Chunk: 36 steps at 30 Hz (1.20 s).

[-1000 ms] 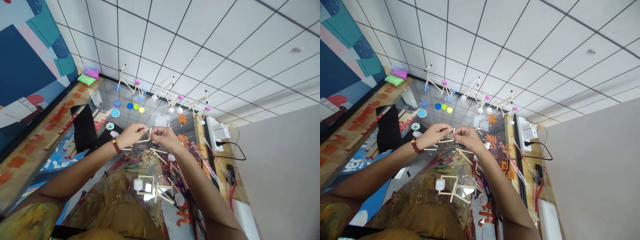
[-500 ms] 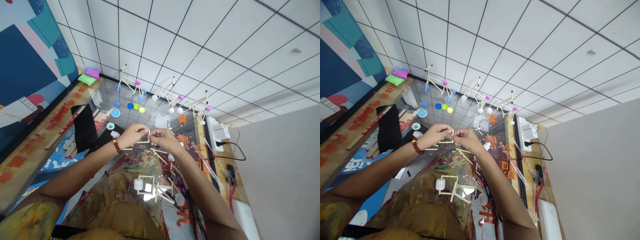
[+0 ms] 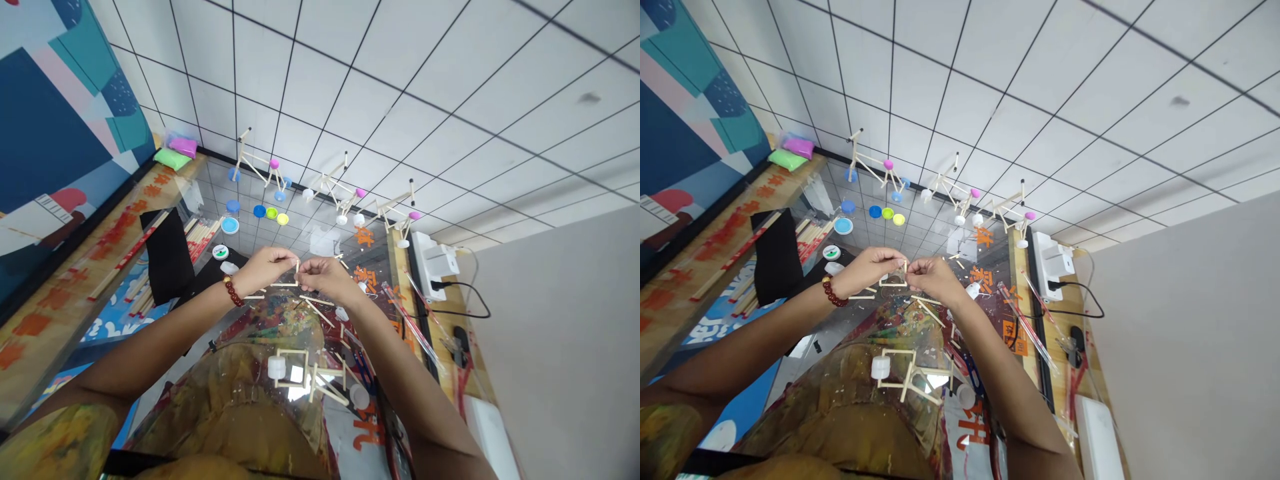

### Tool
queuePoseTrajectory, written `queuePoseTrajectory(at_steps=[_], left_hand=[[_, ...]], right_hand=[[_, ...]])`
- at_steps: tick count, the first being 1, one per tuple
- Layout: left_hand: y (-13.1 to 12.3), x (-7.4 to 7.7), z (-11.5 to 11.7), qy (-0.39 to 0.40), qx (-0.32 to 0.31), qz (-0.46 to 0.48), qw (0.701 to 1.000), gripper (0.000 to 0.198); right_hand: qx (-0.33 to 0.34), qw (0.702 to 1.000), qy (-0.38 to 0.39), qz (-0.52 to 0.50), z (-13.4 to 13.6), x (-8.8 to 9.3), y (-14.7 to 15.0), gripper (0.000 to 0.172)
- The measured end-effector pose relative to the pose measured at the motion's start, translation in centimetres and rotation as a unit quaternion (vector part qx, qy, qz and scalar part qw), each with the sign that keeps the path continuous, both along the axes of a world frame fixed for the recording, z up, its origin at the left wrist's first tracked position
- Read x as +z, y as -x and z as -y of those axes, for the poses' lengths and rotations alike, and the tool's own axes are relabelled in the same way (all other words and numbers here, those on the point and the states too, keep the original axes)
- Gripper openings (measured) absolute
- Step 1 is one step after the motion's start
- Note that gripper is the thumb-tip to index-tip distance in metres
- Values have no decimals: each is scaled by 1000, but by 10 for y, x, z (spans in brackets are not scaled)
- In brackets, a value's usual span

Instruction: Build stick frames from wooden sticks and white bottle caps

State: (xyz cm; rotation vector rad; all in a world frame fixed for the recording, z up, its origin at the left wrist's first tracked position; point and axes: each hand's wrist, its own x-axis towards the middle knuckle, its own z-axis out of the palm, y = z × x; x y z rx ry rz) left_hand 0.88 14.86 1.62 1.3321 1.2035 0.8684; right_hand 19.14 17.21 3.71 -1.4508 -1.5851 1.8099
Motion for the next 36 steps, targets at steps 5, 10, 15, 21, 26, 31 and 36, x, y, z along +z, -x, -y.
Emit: queuePoseTrajectory(at_steps=[5, 10, 15, 21, 26, 31, 36], left_hand=[[0, 3, 1, 22, 10, -19, 1000, 29], [0, 1, 0, 23, 2, -33, 999, 29], [-1, 0, 1, 25, -4, -31, 999, 26], [-1, 4, 2, 45, 22, 2, 999, 23], [-2, 6, 0, 51, 97, 117, 987, 26], [-3, 8, -2, 91, 126, 211, 965, 29], [-1, 13, 0, 135, 87, 298, 941, 24]], right_hand=[[5, 1000, 3, -6, 1, -2, 0, 23], [17, 1000, -7, 0, 1, -9, -1, 23], [19, 1000, -3, 7, 0, -9, 0, 22], [1, 1000, 6, -9, 1, -2, 0, 31], [-12, 999, -2, -32, 5, 0, -5, 40], [-30, 997, -56, -52, 9, 1, -6, 39], [-61, 994, -75, -47, 7, 3, -6, 39]])
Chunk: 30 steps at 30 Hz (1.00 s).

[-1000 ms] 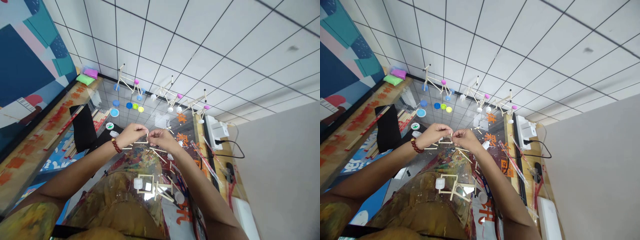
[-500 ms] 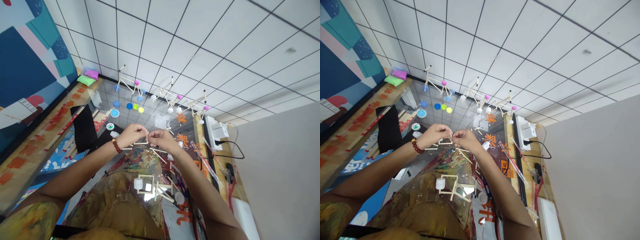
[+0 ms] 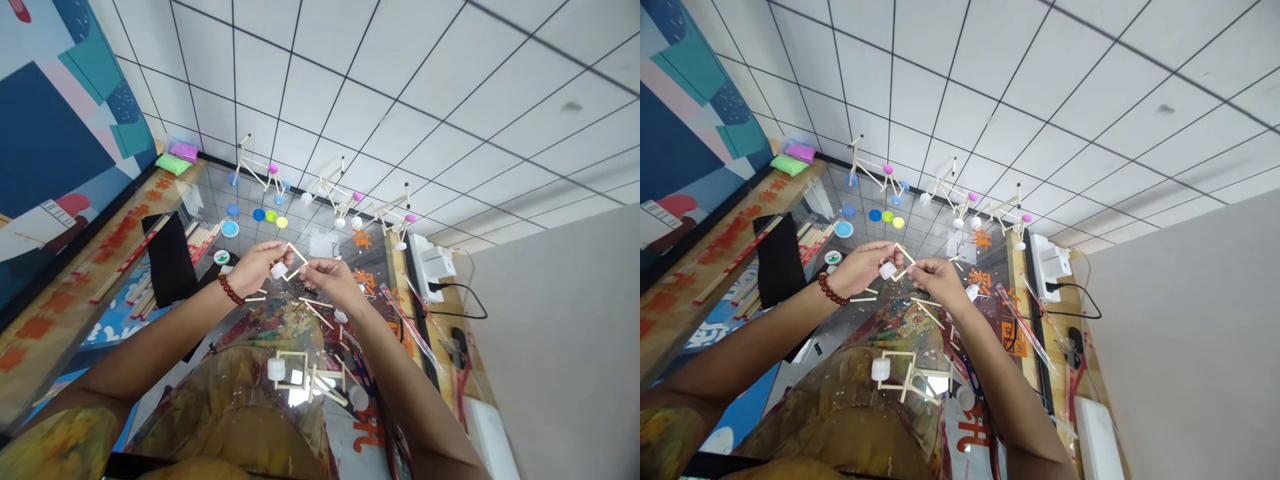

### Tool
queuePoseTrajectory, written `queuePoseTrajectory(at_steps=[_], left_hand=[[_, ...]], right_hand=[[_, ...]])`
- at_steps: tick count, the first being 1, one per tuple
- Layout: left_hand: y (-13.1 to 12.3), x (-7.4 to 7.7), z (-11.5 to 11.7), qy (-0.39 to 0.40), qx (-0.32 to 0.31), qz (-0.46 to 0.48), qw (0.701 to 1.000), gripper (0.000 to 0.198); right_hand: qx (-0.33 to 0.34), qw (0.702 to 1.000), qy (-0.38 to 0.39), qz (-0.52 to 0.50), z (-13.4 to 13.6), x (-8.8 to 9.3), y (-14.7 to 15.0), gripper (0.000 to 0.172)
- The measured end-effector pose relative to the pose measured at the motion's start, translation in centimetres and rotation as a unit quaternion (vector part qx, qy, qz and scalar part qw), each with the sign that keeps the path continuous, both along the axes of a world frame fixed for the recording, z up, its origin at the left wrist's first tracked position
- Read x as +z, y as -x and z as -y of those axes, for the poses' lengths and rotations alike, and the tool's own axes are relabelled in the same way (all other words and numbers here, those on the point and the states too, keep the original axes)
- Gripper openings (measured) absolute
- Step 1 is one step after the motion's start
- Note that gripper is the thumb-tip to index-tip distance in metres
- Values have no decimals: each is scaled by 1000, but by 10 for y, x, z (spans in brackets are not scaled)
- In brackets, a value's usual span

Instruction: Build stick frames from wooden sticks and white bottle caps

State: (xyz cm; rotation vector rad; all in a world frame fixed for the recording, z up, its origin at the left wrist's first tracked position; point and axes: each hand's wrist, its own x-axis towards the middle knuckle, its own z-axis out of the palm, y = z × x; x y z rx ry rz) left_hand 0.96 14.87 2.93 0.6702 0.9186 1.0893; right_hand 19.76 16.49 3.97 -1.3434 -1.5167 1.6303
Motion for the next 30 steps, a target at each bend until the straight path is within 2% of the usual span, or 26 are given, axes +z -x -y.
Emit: queuePoseTrajectory(at_steps=[10, 15, 18, 21, 25, 30], left_hand=[[3, 3, 1, 86, -29, 45, 995, 26], [-4, 7, 6, 55, -31, 53, 997, 37], [-8, 9, 13, 64, -15, 47, 997, 46], [-10, 11, 20, 55, 7, 20, 998, 44], [-10, 16, 30, -1, 27, -10, 1000, 46], [-12, 21, 38, -38, 44, -16, 998, 47]], right_hand=[[-55, 998, 7, -32, -3, 4, -6, 44], [-81, 994, 9, -70, -1, 8, -6, 44], [-88, 993, 6, -83, 1, 14, -6, 45], [-83, 993, 1, -89, 5, 22, -9, 43], [-78, 991, -6, -106, 11, 31, -11, 41], [-81, 990, -27, -110, 19, 38, -11, 45]])
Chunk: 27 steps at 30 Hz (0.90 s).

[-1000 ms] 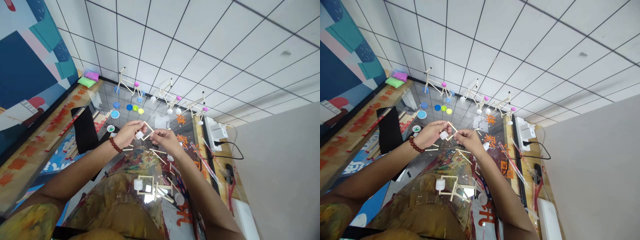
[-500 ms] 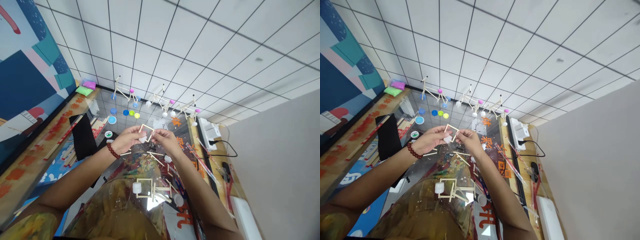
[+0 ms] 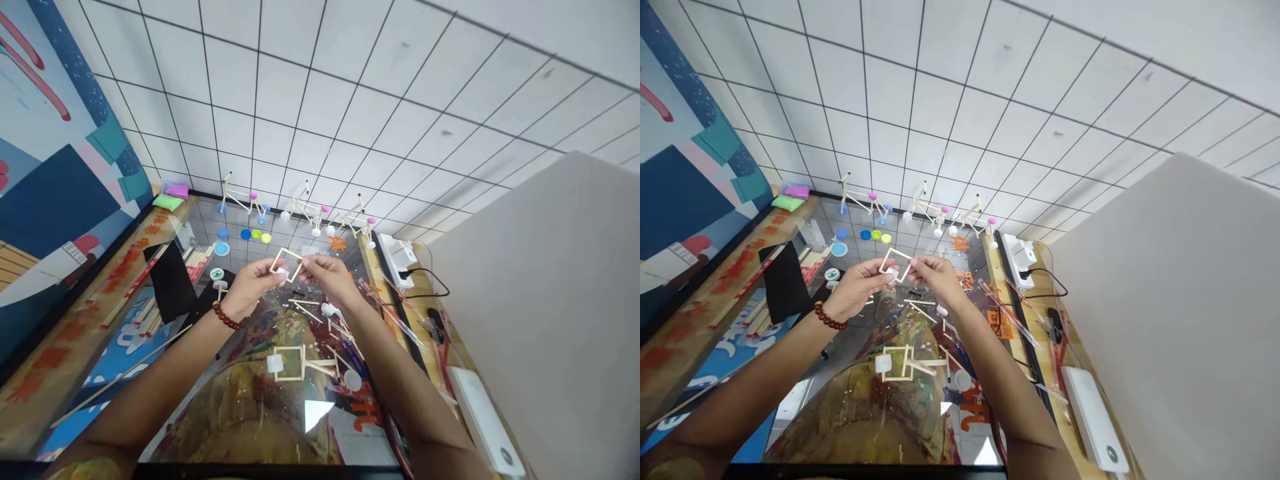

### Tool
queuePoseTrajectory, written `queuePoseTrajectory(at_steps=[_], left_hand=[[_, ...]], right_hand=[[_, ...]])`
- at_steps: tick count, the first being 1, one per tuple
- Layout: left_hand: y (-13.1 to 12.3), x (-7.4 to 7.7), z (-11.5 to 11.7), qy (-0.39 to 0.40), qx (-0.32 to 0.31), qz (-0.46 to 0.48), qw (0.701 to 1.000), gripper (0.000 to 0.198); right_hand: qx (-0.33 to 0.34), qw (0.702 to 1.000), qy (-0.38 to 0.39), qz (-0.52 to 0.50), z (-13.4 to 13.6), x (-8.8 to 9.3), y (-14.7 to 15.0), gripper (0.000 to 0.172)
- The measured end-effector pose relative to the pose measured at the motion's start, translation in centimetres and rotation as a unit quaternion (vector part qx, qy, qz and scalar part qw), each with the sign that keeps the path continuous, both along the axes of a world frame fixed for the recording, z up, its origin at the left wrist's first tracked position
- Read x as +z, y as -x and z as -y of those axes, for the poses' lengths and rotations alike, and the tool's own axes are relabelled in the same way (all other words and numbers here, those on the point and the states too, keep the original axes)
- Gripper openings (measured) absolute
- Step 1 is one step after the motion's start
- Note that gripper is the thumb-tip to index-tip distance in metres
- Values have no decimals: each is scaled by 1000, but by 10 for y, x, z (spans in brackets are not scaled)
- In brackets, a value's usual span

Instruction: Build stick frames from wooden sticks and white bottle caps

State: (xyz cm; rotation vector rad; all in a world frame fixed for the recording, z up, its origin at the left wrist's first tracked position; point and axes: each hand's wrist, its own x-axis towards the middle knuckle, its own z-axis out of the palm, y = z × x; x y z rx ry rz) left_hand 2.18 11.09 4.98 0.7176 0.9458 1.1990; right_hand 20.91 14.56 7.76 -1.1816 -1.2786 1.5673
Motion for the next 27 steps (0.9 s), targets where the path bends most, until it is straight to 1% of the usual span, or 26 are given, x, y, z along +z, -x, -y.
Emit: queuePoseTrajectory(at_steps=[2, 5, 8, 10, 13, 16, 18, 22, 27], left_hand=[[-2, 1, 3, -5, 8, 7, 1000, 49], [-6, 2, 7, -6, 4, 20, 1000, 50], [-11, 2, 11, -4, -3, 29, 1000, 49], [-13, 3, 13, -9, -2, 33, 999, 49], [-15, 4, 16, -23, 0, 33, 999, 48], [-16, 6, 18, -36, -5, 32, 999, 46], [-16, 8, 19, -39, -10, 33, 999, 44], [-16, 11, 21, -33, -14, 23, 999, 44], [-19, 12, 23, -25, -20, 15, 999, 45]], right_hand=[[-9, 1000, -4, -4, 3, 2, -3, 46], [-37, 999, 6, -18, 7, 5, -10, 49], [-46, 999, -1, 1, 13, 5, -15, 48], [-55, 998, -32, 27, 17, 5, -17, 45], [-85, 988, -110, 62, 19, 4, -18, 41], [-84, 981, -153, 85, 20, 5, -18, 37], [-76, 981, -154, 94, 20, 6, -18, 36], [-79, 980, -151, 98, 21, 6, -17, 37], [-84, 979, -156, 101, 21, 3, -19, 39]])
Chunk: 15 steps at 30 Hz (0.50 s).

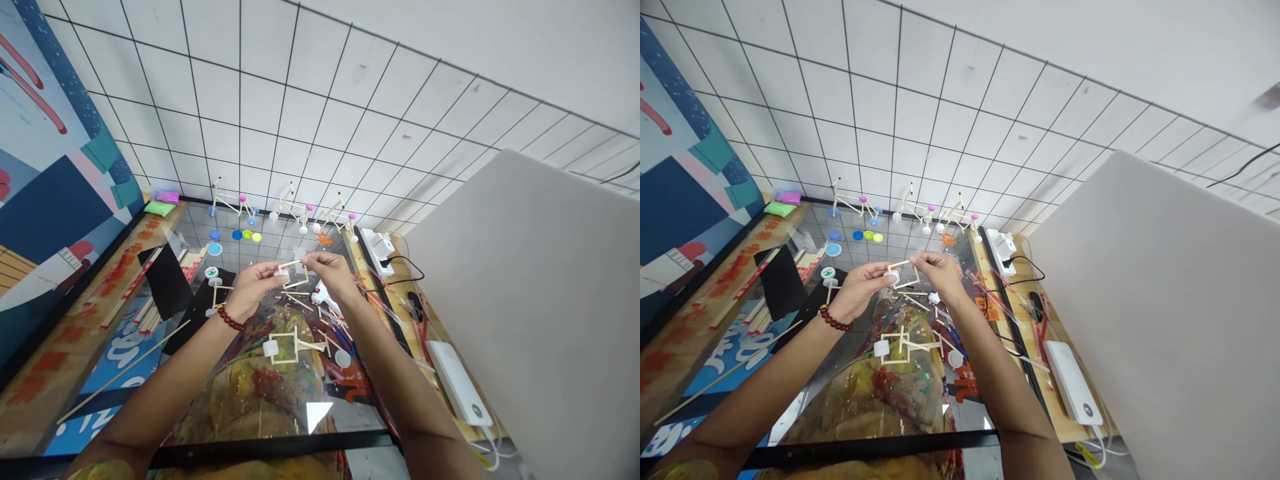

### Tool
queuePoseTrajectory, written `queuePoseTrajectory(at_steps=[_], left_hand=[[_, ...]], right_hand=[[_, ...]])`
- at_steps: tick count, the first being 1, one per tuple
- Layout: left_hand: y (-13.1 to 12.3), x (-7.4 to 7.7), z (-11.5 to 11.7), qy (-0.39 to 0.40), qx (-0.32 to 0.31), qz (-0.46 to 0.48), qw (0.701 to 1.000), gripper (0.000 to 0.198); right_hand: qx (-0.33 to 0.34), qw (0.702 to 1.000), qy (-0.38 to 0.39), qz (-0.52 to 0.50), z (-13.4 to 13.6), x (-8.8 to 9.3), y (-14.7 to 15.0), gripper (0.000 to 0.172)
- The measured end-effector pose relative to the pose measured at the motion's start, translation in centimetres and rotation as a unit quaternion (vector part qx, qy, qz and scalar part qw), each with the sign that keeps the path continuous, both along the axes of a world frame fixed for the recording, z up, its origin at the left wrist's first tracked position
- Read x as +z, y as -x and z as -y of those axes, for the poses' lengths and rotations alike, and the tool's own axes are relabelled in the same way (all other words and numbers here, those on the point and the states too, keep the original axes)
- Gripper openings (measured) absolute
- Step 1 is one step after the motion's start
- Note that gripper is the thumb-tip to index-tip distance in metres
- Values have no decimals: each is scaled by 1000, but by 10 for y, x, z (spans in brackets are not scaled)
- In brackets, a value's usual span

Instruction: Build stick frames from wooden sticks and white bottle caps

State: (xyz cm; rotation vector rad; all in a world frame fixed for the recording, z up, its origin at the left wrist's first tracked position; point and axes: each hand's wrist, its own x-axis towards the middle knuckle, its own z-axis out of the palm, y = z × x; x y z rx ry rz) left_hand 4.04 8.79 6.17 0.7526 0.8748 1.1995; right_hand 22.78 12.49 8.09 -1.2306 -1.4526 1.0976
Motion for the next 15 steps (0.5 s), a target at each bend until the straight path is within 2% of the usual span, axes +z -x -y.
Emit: queuePoseTrajectory(at_steps=[9, 15], left_hand=[[1, 1, 0, 48, -8, 53, 997, 39], [1, -4, -3, 66, 5, 99, 993, 37]], right_hand=[[0, 1000, 4, 6, 8, 9, -7, 44], [24, 996, 77, 37, 17, 0, -13, 43]])
